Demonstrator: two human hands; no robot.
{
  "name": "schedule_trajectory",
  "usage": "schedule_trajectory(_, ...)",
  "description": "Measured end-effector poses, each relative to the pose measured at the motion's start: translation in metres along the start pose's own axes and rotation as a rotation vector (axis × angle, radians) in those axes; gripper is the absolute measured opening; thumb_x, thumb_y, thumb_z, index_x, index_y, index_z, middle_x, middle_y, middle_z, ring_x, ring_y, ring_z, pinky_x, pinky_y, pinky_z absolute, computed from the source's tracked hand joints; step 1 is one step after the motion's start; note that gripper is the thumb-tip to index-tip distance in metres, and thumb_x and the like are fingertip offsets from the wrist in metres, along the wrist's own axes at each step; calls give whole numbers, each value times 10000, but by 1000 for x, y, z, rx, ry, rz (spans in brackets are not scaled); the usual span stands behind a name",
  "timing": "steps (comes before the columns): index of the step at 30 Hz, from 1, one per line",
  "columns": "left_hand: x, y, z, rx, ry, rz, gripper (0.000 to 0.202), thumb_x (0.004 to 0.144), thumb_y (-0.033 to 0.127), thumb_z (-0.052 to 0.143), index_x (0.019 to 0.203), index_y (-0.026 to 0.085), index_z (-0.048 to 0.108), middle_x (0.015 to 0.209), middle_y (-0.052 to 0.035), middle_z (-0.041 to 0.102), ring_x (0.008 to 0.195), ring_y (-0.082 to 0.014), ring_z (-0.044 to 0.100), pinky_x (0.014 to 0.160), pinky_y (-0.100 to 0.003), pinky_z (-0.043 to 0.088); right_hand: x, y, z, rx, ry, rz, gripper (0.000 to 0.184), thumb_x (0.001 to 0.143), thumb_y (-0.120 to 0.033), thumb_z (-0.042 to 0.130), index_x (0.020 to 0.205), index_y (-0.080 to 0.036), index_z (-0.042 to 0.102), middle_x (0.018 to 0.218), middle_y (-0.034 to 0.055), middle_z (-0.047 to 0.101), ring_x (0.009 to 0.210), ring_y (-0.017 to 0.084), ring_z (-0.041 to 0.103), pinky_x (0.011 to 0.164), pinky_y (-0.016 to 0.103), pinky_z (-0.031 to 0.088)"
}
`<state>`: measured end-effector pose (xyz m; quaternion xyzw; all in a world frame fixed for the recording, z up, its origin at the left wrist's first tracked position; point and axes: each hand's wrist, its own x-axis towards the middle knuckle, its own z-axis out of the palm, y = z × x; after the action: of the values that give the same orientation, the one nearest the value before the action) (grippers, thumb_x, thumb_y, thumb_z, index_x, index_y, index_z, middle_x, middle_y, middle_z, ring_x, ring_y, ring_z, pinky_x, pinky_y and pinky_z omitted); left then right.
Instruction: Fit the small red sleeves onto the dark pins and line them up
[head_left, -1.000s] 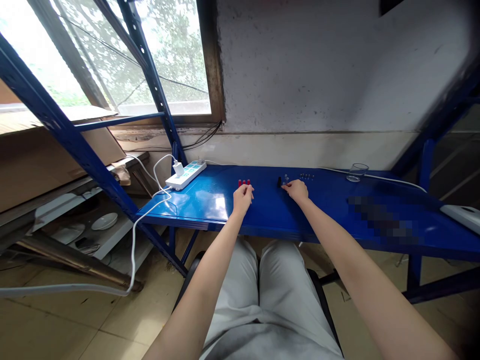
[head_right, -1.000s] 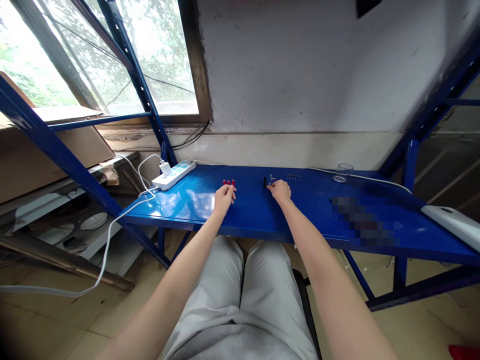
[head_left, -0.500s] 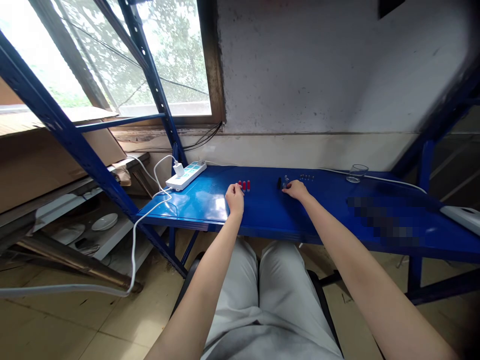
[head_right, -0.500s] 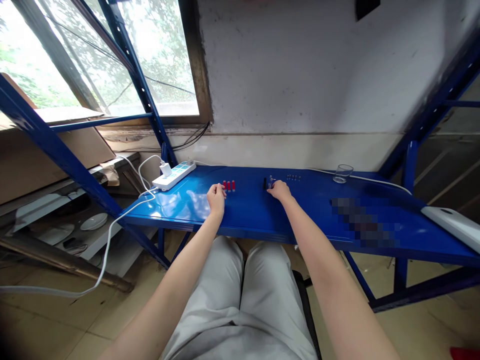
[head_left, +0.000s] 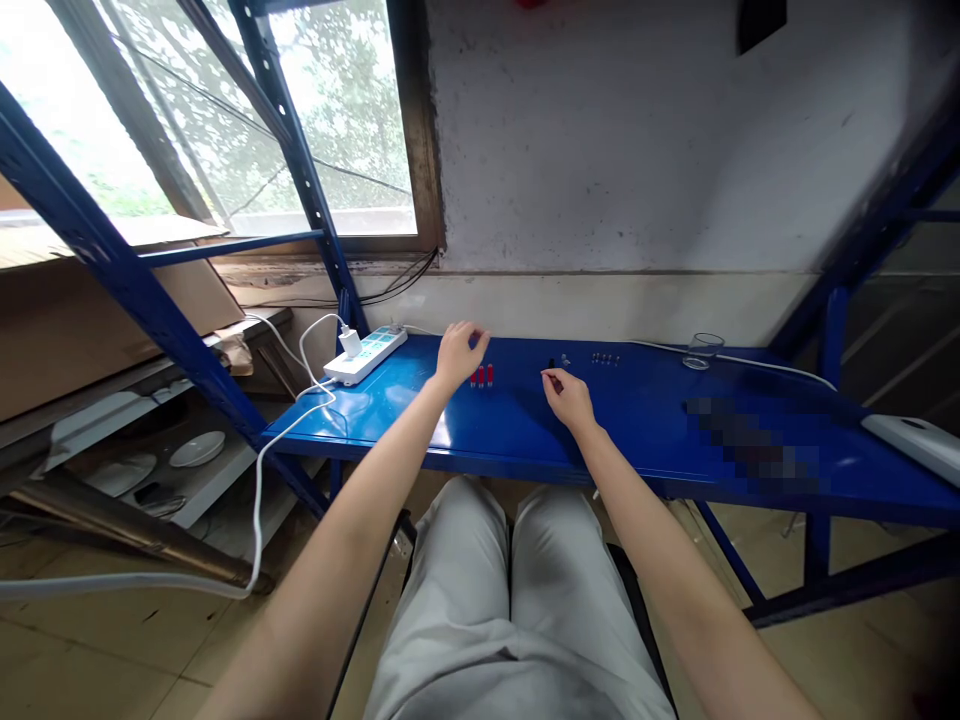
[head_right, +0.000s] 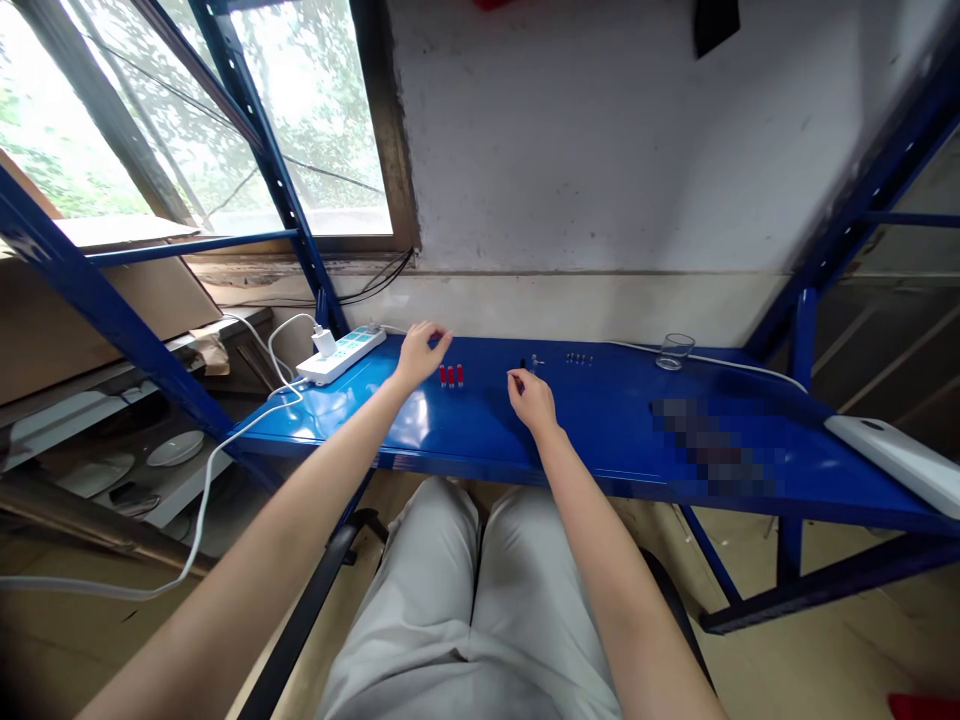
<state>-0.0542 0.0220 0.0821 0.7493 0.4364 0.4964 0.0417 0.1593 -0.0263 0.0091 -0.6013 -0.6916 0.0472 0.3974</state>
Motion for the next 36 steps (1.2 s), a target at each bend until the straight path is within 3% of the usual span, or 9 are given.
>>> schedule_trajectory(4,21,-5,-1,309,-420,176,200,654,340,689,780,186,676,1188,-95,526,1161,-313,364,966,-472,255,-5,2,2,45,-19,-20,378,900,-394,322,1062,-181,589,862,84,652,712,165,589,638,239,429)
schedule_trajectory(6,22,-10,4,377,-548,184,216,616,329,719,770,182,687,1279,-101,470,1237,-348,282,999,-516,200,-7,2,1,62,-19,-9,384,899,-406,320,1045,-180,593,846,85,650,713,170,589,634,243,428)
schedule_trajectory(10,20,-17,13,448,-623,142,213,661,338,681,802,180,701,1349,-110,416,1295,-371,205,1031,-570,116,-8,2,1,99,-23,9,383,891,-430,329,1003,-190,605,814,81,650,698,174,589,615,250,427)
schedule_trajectory(14,22,-16,13,562,-681,92,242,722,322,626,909,188,699,1400,-105,359,1308,-370,176,1029,-579,106,-7,5,5,180,33,-65,396,872,-470,354,921,-183,623,731,76,636,609,175,565,542,271,410)
schedule_trajectory(22,17,-18,19,579,-665,125,179,749,281,593,861,209,712,1358,-88,420,1284,-351,222,1009,-566,156,-7,8,7,230,61,-115,355,863,-461,388,879,-195,623,690,64,622,579,172,551,514,280,396)
schedule_trajectory(30,7,-12,33,457,-580,211,156,737,196,549,752,183,705,1211,-102,530,1203,-318,324,986,-545,173,-7,10,7,220,52,-123,369,864,-470,372,865,-196,618,670,65,610,556,171,533,498,281,379)
schedule_trajectory(33,2,-3,36,373,-491,235,148,738,216,549,732,179,692,1141,-97,558,1144,-297,380,963,-505,213,-6,10,7,207,57,-122,370,862,-471,372,858,-196,619,672,67,612,568,177,539,507,282,374)
schedule_trajectory(36,-8,11,41,225,-339,156,144,758,258,546,757,179,667,1019,-84,602,1042,-260,461,917,-451,281,-6,10,7,198,73,-108,368,860,-473,373,889,-193,612,698,70,619,586,180,544,523,281,375)
